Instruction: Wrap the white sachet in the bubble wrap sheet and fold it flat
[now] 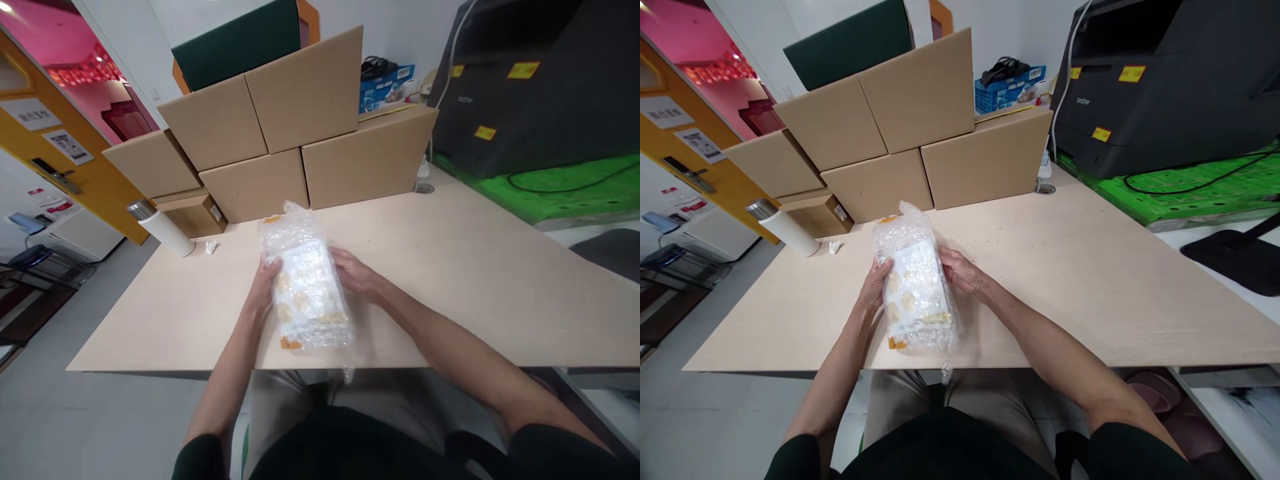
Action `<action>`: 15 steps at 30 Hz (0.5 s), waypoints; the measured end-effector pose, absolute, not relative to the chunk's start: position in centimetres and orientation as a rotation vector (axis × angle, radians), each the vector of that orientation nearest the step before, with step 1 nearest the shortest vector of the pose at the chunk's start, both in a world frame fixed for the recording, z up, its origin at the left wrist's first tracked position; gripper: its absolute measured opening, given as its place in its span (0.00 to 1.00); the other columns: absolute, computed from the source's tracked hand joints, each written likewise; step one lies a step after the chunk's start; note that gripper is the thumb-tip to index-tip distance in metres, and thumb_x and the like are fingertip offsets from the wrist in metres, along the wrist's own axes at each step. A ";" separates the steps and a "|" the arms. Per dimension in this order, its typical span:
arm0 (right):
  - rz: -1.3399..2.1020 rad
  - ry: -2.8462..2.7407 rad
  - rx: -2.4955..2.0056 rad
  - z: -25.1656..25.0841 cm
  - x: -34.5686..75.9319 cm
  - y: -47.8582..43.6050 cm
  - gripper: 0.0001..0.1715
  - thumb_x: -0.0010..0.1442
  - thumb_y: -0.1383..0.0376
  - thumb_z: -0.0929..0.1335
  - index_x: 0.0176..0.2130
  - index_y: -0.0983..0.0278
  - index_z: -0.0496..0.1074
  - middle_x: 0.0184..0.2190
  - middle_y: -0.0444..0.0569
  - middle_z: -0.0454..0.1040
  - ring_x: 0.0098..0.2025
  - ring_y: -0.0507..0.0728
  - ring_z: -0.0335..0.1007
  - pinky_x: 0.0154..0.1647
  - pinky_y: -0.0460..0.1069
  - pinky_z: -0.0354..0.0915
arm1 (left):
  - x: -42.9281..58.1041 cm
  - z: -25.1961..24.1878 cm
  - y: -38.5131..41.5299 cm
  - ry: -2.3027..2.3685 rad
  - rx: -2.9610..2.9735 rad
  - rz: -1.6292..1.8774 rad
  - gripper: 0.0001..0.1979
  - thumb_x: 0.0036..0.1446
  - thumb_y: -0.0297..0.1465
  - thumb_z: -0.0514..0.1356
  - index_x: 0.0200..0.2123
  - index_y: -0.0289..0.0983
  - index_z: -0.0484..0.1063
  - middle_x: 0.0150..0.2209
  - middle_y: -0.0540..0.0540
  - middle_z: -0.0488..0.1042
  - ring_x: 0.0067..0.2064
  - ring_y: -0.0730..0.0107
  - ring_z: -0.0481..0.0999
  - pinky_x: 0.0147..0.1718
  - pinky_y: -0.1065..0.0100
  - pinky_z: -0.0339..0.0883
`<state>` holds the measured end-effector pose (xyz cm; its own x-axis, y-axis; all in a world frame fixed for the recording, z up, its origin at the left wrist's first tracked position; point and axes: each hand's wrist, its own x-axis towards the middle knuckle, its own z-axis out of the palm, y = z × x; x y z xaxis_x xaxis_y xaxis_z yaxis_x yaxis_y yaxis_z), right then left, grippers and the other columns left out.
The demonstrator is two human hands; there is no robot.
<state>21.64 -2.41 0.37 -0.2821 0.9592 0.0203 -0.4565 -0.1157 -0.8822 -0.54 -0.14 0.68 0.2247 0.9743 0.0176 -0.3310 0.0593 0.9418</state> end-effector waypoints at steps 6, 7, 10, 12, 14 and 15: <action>1.420 -1.056 -0.865 1.2 21.1 -3.2 0.23 0.42 0.56 0.78 0.37 0.65 0.77 0.32 0.48 0.80 0.38 0.61 0.76 0.37 0.52 0.71 | 2.6 2.1 -2.5 1.163 1.575 1.174 0.49 0.55 0.49 0.65 0.71 0.45 0.41 0.73 0.36 0.43 0.71 0.43 0.50 0.66 0.43 0.49; 1.369 -1.073 -0.870 1.3 21.1 -3.3 0.23 0.43 0.56 0.78 0.38 0.65 0.77 0.33 0.48 0.80 0.39 0.60 0.76 0.38 0.52 0.71 | 3.2 2.5 -3.3 1.214 1.751 1.155 0.50 0.55 0.50 0.65 0.72 0.45 0.40 0.74 0.37 0.35 0.73 0.42 0.41 0.67 0.41 0.41; 1.242 -1.159 -0.837 1.5 21.0 -3.3 0.25 0.45 0.56 0.77 0.42 0.64 0.76 0.37 0.48 0.80 0.41 0.60 0.76 0.42 0.52 0.71 | 5.2 3.5 -5.8 1.193 2.185 0.964 0.52 0.52 0.46 0.68 0.72 0.49 0.41 0.74 0.43 0.22 0.72 0.40 0.23 0.66 0.36 0.23; 1.194 -1.208 -0.803 1.4 21.0 -3.3 0.26 0.47 0.54 0.76 0.44 0.63 0.75 0.40 0.49 0.80 0.43 0.60 0.75 0.44 0.52 0.70 | 5.9 3.8 -7.0 1.164 2.277 0.857 0.51 0.53 0.41 0.68 0.71 0.51 0.41 0.73 0.46 0.20 0.72 0.39 0.22 0.65 0.33 0.22; 1.202 -1.234 -0.772 1.3 21.1 -3.3 0.28 0.50 0.51 0.75 0.46 0.63 0.74 0.41 0.50 0.80 0.45 0.61 0.75 0.45 0.52 0.70 | 5.7 4.3 -7.7 1.104 2.256 0.861 0.47 0.56 0.36 0.65 0.71 0.52 0.42 0.74 0.47 0.23 0.72 0.40 0.25 0.66 0.34 0.29; 1.223 -1.237 -0.765 1.3 21.1 -3.3 0.29 0.50 0.51 0.75 0.47 0.62 0.74 0.41 0.50 0.80 0.45 0.61 0.75 0.45 0.52 0.70 | 5.1 4.7 -7.7 1.063 2.206 0.924 0.44 0.57 0.34 0.64 0.71 0.52 0.44 0.74 0.47 0.28 0.73 0.42 0.29 0.67 0.36 0.35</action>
